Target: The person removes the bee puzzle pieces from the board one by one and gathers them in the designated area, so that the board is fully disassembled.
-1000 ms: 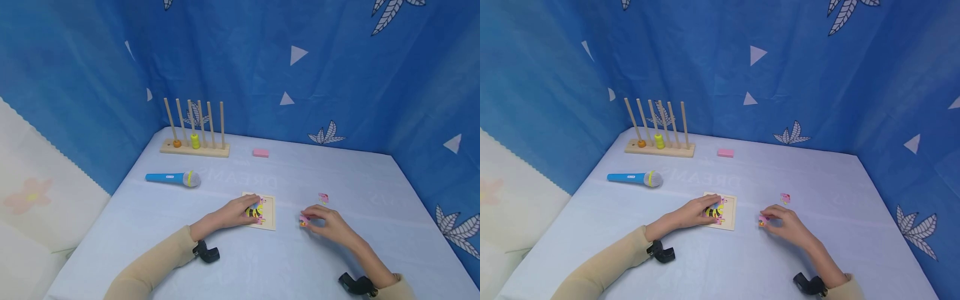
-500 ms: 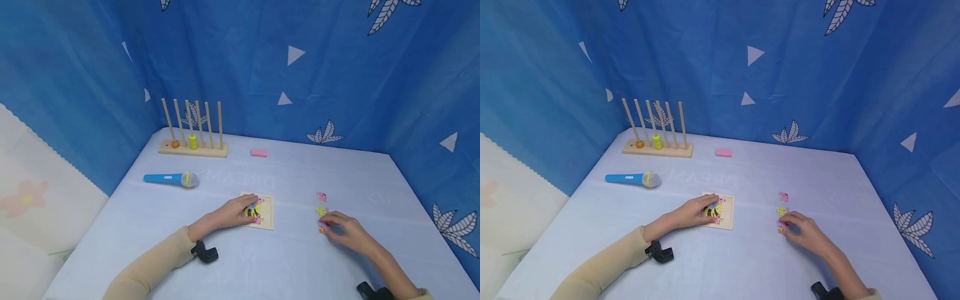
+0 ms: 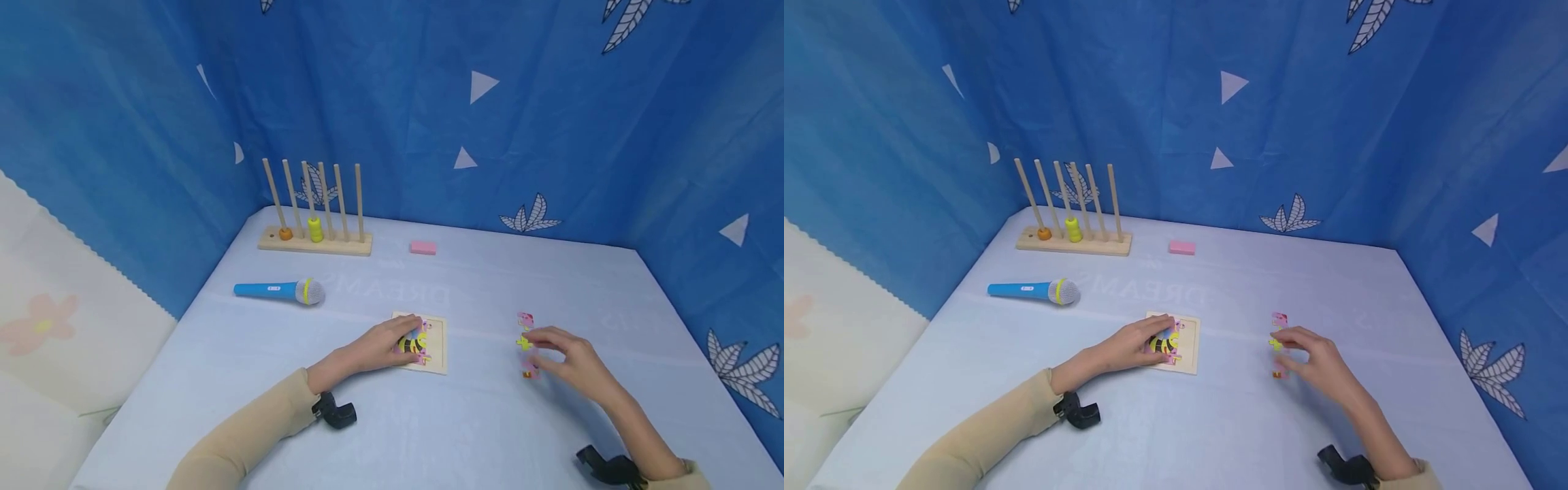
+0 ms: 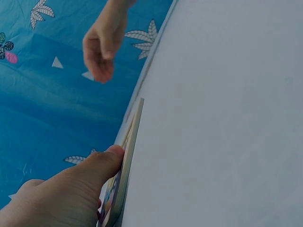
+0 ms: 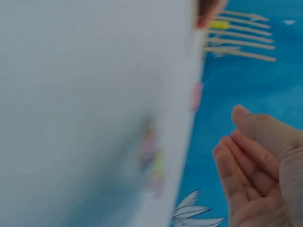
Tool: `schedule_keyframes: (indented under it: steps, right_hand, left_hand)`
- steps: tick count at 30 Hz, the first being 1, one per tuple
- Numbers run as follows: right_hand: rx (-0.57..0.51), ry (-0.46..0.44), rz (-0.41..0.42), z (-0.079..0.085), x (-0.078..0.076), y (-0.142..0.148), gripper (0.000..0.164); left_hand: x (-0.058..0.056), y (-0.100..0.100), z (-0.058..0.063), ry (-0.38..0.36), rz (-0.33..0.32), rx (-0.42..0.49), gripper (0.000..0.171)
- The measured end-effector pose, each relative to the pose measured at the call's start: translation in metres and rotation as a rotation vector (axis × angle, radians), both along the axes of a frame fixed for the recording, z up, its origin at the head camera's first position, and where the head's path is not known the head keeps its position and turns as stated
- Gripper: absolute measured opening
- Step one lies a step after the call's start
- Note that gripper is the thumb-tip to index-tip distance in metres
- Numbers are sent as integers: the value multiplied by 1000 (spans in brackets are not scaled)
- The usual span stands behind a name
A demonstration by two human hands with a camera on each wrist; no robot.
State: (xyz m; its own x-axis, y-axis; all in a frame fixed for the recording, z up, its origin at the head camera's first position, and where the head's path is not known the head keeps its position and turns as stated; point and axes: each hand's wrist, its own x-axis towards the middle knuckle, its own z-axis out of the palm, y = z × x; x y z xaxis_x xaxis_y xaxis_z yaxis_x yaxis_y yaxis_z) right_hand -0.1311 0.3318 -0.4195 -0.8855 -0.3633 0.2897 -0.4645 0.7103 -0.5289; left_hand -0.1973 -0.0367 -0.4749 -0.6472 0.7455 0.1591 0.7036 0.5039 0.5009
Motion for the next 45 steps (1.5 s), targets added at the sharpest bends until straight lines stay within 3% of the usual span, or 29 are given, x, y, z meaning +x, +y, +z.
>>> schedule_keyframes:
  steps: [3,6,11,16,27,45]
  right_hand:
    - [-91,-1,-27,14,-16,-22,33]
    - [-159,-17,-18,16,-32,-51,27]
    - [-217,-78,38,2,-53,-101,24]
    - [-210,-86,80,-16,-64,-130,20]
    - [-129,-62,104,-44,-74,-144,14]
    - [-83,111,151,-53,-77,-150,13]
  left_hand:
    - [0,-2,0,7,12,-3,70]
    - [-1,-2,0,29,52,-10,70]
    - [-2,-1,1,72,177,45,61]
    - [-2,1,-1,113,214,98,51]
    - [-2,3,-1,96,238,72,50]
    - [-3,5,-3,101,230,97,51]
